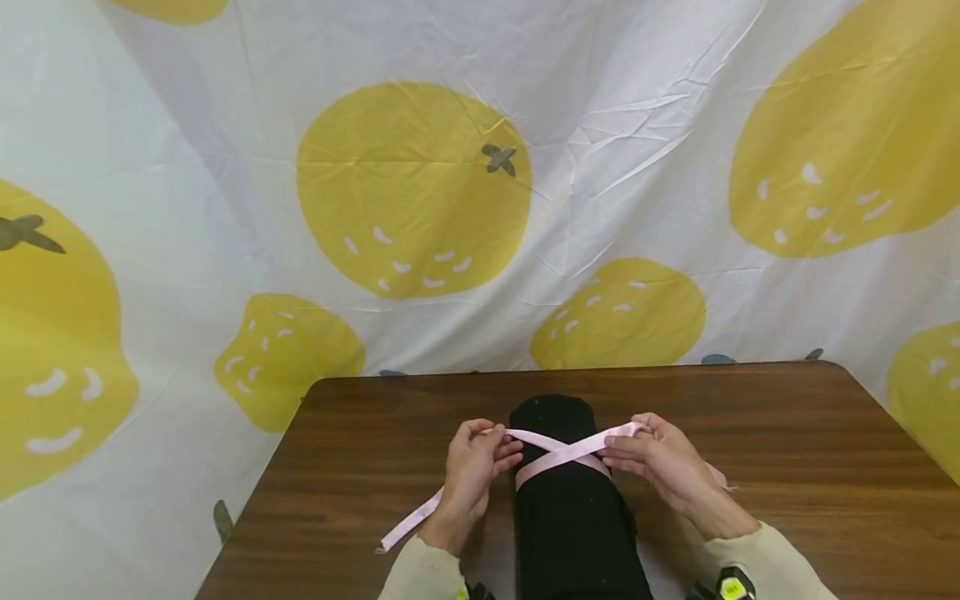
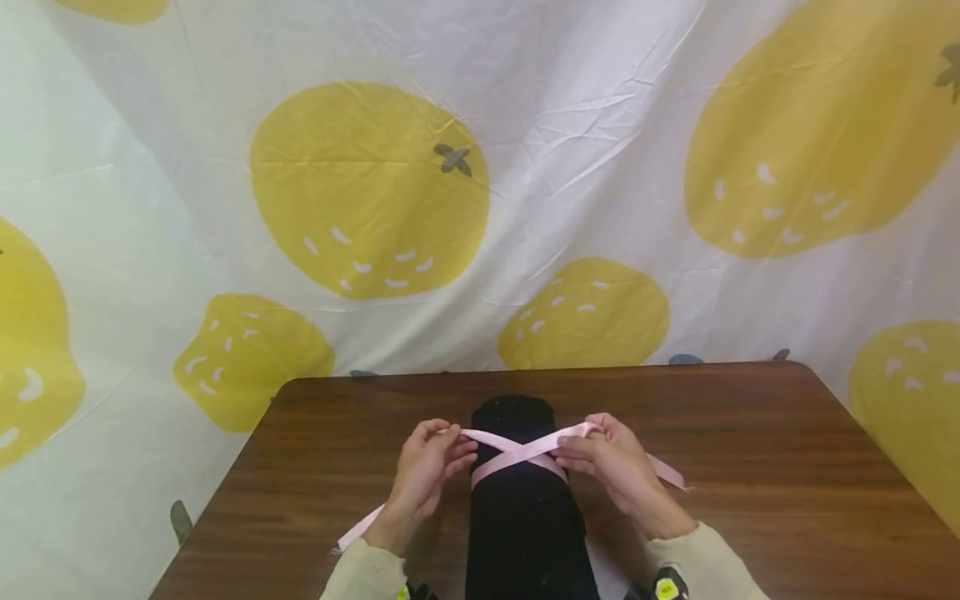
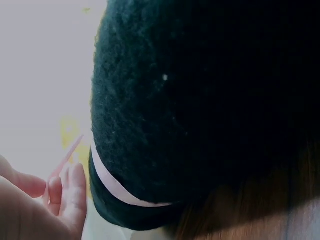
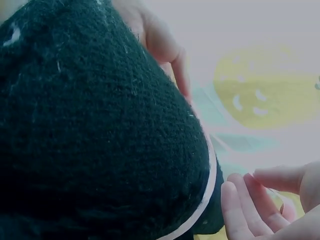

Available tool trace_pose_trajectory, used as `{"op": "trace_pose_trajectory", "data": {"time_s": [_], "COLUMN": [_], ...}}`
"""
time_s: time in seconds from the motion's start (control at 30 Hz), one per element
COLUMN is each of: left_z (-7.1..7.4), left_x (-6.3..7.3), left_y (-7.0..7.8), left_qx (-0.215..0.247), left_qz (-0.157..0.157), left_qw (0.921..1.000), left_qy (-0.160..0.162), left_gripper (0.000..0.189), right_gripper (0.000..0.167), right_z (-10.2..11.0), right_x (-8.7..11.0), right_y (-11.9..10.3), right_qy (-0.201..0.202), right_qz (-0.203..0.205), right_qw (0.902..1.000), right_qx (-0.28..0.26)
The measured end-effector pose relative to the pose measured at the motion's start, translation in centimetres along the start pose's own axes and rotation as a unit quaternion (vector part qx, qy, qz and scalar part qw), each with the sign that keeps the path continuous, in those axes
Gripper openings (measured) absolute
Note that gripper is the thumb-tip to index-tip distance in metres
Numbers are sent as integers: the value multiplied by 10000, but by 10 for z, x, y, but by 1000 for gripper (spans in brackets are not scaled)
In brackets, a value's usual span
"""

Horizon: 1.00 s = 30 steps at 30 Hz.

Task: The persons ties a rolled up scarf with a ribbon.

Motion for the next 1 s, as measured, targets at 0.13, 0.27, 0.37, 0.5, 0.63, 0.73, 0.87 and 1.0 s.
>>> {"op": "trace_pose_trajectory", "data": {"time_s": [0.13,0.27,0.37,0.5,0.63,0.73,0.87,1.0], "left_z": [1,4,4,2,-2,-3,-4,-6], "left_x": [-2,-3,-4,-4,-2,1,3,4], "left_y": [0,2,1,-2,-5,-7,-6,-5], "left_qx": [-357,-890,-942,-288,290,416,281,99], "left_qz": [-379,-1014,-1216,-793,-157,194,320,163], "left_qw": [9985,9901,9872,9962,9994,9988,9988,9995], "left_qy": [160,379,419,199,-76,-195,-246,-243], "left_gripper": [14,11,10,11,11,13,24,35], "right_gripper": [28,25,25,29,33,35,39,44], "right_z": [-1,-4,-7,-12,-17,-20,-23,-24], "right_x": [1,2,4,6,7,7,7,7], "right_y": [0,1,2,2,3,5,6,7], "right_qy": [136,310,469,645,765,889,1020,1117], "right_qz": [42,128,190,231,144,47,-55,-50], "right_qw": [9999,9994,9986,9971,9955,9940,9924,9913], "right_qx": [-15,-62,-139,-329,-532,-630,-679,-689]}}
Point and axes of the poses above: each hand's wrist, its own x-axis away from the middle knuckle, its own z-axis out of the back of the hand, y = z × x, the point moved 4 cm from there along -x, towards the middle knuckle, and after that the axes turned 10 degrees about y, right-handed, at the moved point
